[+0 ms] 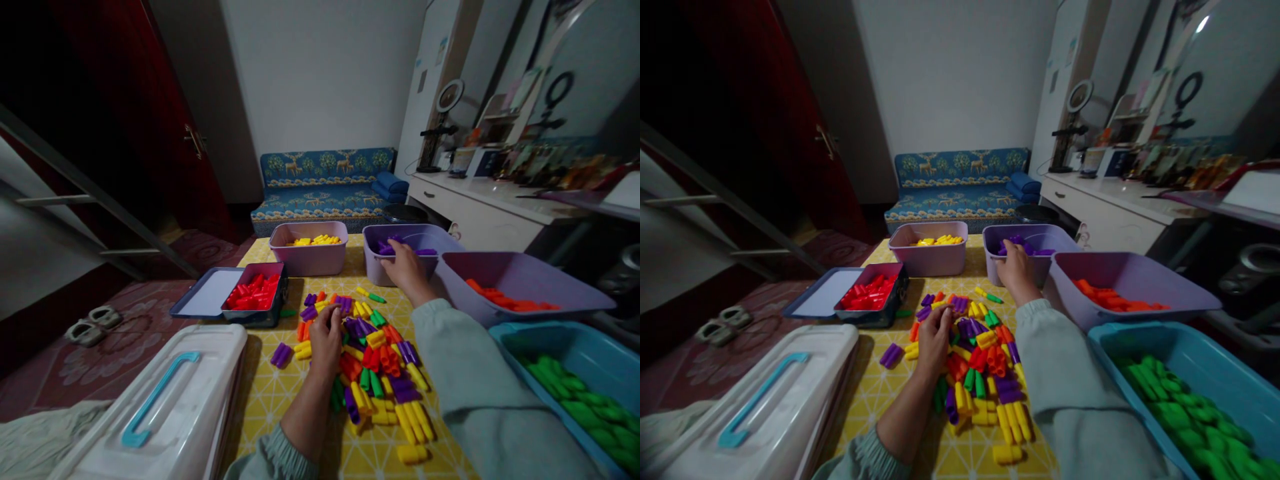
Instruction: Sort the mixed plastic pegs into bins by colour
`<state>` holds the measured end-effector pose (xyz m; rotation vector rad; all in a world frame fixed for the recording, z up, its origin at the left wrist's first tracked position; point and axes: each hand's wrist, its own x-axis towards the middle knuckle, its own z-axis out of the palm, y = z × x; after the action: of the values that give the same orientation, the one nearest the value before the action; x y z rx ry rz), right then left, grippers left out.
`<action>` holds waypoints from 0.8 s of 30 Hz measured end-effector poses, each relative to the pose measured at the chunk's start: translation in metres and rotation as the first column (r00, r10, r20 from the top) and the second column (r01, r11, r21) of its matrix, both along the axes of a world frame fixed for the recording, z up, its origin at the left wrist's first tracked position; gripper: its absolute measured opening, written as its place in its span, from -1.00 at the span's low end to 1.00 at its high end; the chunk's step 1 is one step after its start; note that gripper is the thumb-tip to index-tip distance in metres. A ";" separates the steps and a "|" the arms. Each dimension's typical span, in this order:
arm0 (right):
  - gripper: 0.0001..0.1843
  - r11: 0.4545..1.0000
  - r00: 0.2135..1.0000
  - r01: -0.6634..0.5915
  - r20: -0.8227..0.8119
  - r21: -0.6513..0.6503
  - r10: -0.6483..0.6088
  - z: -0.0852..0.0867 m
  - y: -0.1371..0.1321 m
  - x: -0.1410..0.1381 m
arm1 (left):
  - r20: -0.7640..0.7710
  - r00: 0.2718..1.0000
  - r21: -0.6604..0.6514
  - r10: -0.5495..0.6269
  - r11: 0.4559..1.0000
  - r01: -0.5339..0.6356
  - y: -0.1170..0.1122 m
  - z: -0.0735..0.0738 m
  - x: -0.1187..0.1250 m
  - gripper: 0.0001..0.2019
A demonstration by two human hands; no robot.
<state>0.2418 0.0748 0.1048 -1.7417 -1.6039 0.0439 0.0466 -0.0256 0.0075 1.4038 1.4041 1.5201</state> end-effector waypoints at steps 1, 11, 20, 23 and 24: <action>-0.42 0.998 0.996 0.016 0.093 -0.061 -0.011 -0.001 0.001 0.000 | 0.001 1.000 0.002 0.002 1.000 -0.002 0.000 0.000 0.000 -0.73; -0.77 0.999 0.989 -0.025 0.146 -0.041 0.031 -0.004 0.012 -0.012 | -0.001 1.000 -0.001 -0.004 1.000 0.004 -0.002 0.004 0.001 -0.73; -0.78 0.997 0.993 -0.063 0.103 0.038 0.058 -0.013 0.019 -0.029 | 0.001 1.000 0.002 -0.013 1.000 0.013 0.000 0.001 0.002 -0.71; -0.78 0.996 0.994 -0.065 0.095 0.053 0.060 -0.015 0.020 -0.035 | -0.002 1.000 -0.005 -0.013 1.000 0.013 0.000 0.003 0.002 -0.72; -0.78 0.996 0.994 -0.068 0.090 0.058 0.063 -0.015 0.020 -0.037 | -0.007 1.000 -0.007 -0.010 1.000 0.010 0.000 0.003 0.002 -0.73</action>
<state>0.2044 0.0951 0.0896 -1.6651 -1.7079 -0.0499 0.0484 -0.0260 0.0109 1.4117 1.4031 1.5037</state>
